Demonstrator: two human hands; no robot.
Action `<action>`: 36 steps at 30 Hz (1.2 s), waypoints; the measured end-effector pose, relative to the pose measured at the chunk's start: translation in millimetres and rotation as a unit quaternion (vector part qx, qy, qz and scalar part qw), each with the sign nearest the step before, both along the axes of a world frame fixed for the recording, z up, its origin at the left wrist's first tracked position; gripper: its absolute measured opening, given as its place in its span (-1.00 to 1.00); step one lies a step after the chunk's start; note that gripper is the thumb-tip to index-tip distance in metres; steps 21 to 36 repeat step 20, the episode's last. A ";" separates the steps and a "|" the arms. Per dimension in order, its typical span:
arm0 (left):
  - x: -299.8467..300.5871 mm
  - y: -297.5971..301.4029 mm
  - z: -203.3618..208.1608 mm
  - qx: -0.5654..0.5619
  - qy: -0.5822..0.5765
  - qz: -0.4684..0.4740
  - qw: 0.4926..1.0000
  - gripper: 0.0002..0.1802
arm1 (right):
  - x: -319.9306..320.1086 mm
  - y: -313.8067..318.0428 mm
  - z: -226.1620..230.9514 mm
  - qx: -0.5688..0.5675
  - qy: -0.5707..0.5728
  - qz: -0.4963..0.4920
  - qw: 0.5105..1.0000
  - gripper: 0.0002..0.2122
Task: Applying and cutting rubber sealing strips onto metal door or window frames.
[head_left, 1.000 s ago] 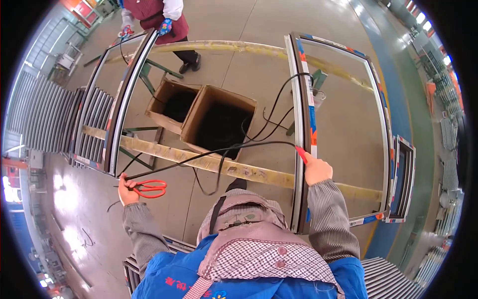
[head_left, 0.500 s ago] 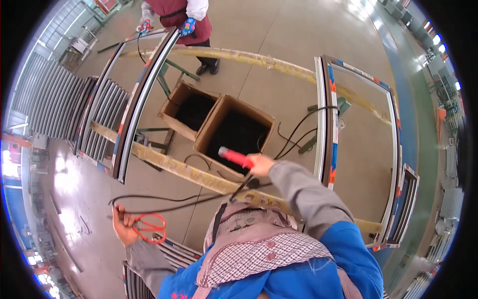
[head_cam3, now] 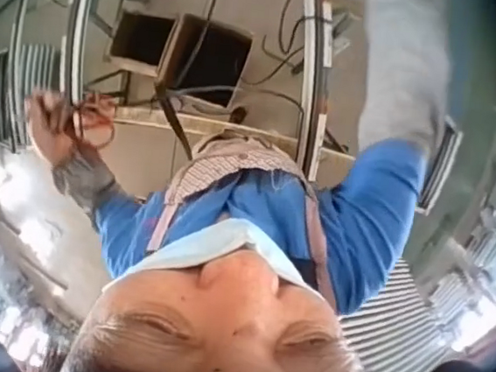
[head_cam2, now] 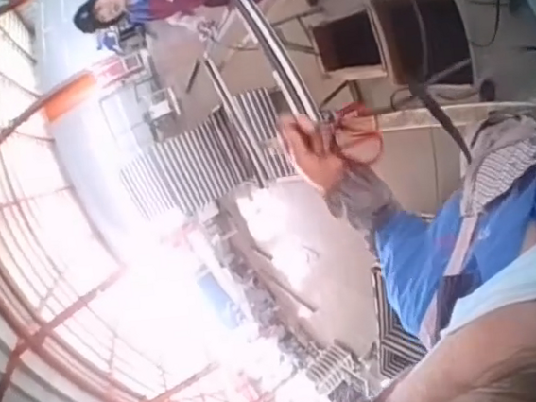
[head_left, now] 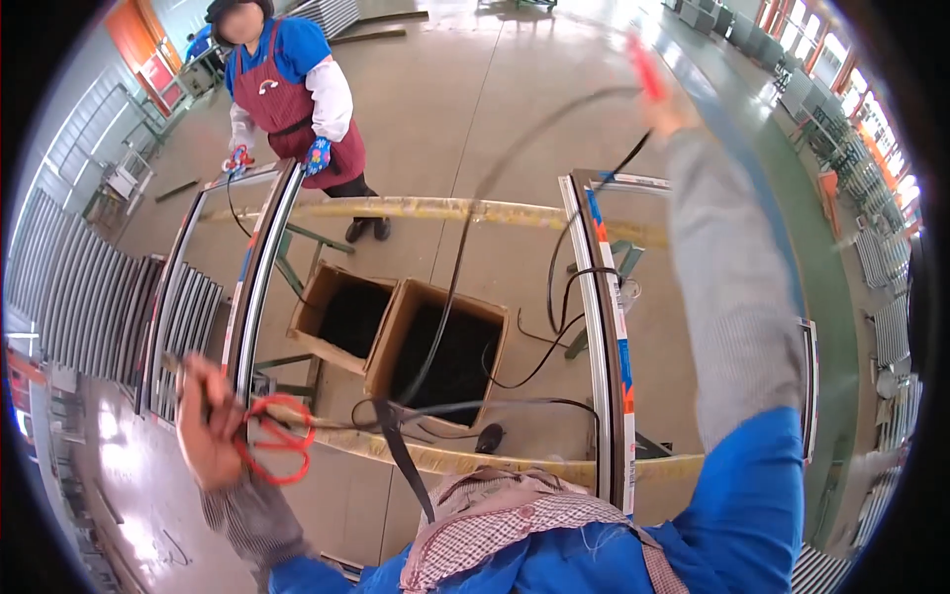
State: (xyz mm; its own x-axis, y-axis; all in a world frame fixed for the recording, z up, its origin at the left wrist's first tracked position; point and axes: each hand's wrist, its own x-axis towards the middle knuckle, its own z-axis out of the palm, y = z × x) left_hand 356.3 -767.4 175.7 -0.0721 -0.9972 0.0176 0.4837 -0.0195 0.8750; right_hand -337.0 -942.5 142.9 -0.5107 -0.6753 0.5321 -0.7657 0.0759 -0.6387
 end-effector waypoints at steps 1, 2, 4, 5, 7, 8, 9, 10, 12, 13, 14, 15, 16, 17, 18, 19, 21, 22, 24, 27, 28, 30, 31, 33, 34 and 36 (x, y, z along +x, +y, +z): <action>-13.9 -20.8 4.0 -0.018 0.023 -0.053 0.998 -0.85 | -4.2 13.9 49.3 -0.035 0.207 -0.086 0.974 -0.67; -26.0 -35.4 14.1 -0.020 -0.024 -0.035 0.999 -0.84 | 37.2 29.1 78.8 -0.066 0.024 -0.007 0.998 -0.67; -80.2 -74.5 23.0 -0.012 0.013 -0.110 0.994 -0.85 | 34.5 92.4 125.7 -0.037 0.166 -0.067 0.983 -0.69; -106.6 -85.4 34.1 -0.004 -0.016 -0.116 0.993 -0.86 | 50.3 114.0 121.7 -0.017 0.122 -0.043 0.991 -0.70; -168.5 -118.0 29.5 -0.006 -0.007 -0.195 0.981 -0.83 | 41.5 171.0 106.6 0.026 0.070 0.002 0.997 -0.75; -189.8 -137.4 21.1 -0.011 -0.045 -0.246 0.968 -0.79 | 70.2 194.8 90.7 0.075 0.011 0.004 0.997 -0.81; -213.8 -159.0 8.0 -0.018 -0.046 -0.314 0.948 -0.78 | 79.8 218.1 67.3 0.100 -0.023 -0.009 0.995 -0.84; -231.6 -170.4 -0.3 -0.011 -0.048 -0.319 0.946 -0.79 | 115.7 235.1 52.5 0.163 -0.053 -0.001 0.985 -0.81; -277.2 -205.0 -24.4 -0.002 -0.026 -0.329 0.944 -0.81 | 137.5 279.7 6.5 0.208 -0.180 0.019 0.961 -0.77; -290.0 -221.8 -43.5 0.036 -0.032 -0.306 0.951 -0.82 | 148.1 296.5 -14.4 0.293 -0.177 0.041 0.939 -0.70; -311.8 -234.5 -62.2 0.070 -0.031 -0.290 0.954 -0.83 | 149.4 319.2 -47.3 0.289 -0.186 0.060 0.937 -0.67; -336.1 -238.8 -85.1 0.065 -0.054 -0.216 0.973 -0.84 | 168.5 339.4 -60.8 0.280 -0.286 0.051 0.915 -0.65; -353.7 -239.5 -110.5 0.054 -0.128 -0.179 0.974 -0.82 | 174.4 363.3 -88.1 0.278 -0.331 0.066 0.899 -0.63; -360.2 -239.6 -141.7 0.003 -0.146 -0.176 0.974 -0.81 | 194.2 377.5 -95.3 0.288 -0.375 0.045 0.880 -0.61; -365.6 -240.6 -172.2 0.040 -0.192 -0.156 0.968 -0.81 | 212.4 386.1 -102.2 0.296 -0.416 0.026 0.859 -0.59; -360.5 -248.2 -210.4 0.081 -0.230 -0.183 0.953 -0.75 | 221.7 396.8 -112.3 0.293 -0.416 0.033 0.860 -0.59; -364.6 -247.6 -214.8 0.082 -0.233 -0.186 0.951 -0.75 | 227.1 410.7 -132.7 0.296 -0.458 0.038 0.838 -0.55; -364.6 -247.6 -214.8 0.082 -0.233 -0.186 0.951 -0.75 | 227.1 410.7 -132.7 0.296 -0.458 0.038 0.838 -0.55; -364.6 -247.6 -214.8 0.082 -0.233 -0.186 0.951 -0.75 | 227.1 410.7 -132.7 0.296 -0.458 0.038 0.838 -0.55; -364.6 -247.6 -214.8 0.082 -0.233 -0.186 0.951 -0.75 | 227.1 410.7 -132.7 0.296 -0.458 0.038 0.838 -0.55; -364.6 -247.6 -214.8 0.082 -0.233 -0.186 0.951 -0.75 | 227.1 410.7 -132.7 0.296 -0.458 0.038 0.838 -0.55; -364.6 -247.6 -214.8 0.082 -0.233 -0.186 0.951 -0.75 | 227.1 410.7 -132.7 0.296 -0.458 0.038 0.838 -0.55; -364.6 -247.6 -214.8 0.082 -0.233 -0.186 0.951 -0.75 | 227.1 410.7 -132.7 0.296 -0.458 0.038 0.838 -0.55; -364.6 -247.6 -214.8 0.082 -0.233 -0.186 0.951 -0.75 | 227.1 410.7 -132.7 0.296 -0.458 0.038 0.838 -0.55; -364.6 -247.6 -214.8 0.082 -0.233 -0.186 0.951 -0.75 | 227.1 410.7 -132.7 0.296 -0.458 0.038 0.838 -0.55; -364.6 -247.6 -214.8 0.082 -0.233 -0.186 0.951 -0.75 | 227.1 410.7 -132.7 0.296 -0.458 0.038 0.838 -0.55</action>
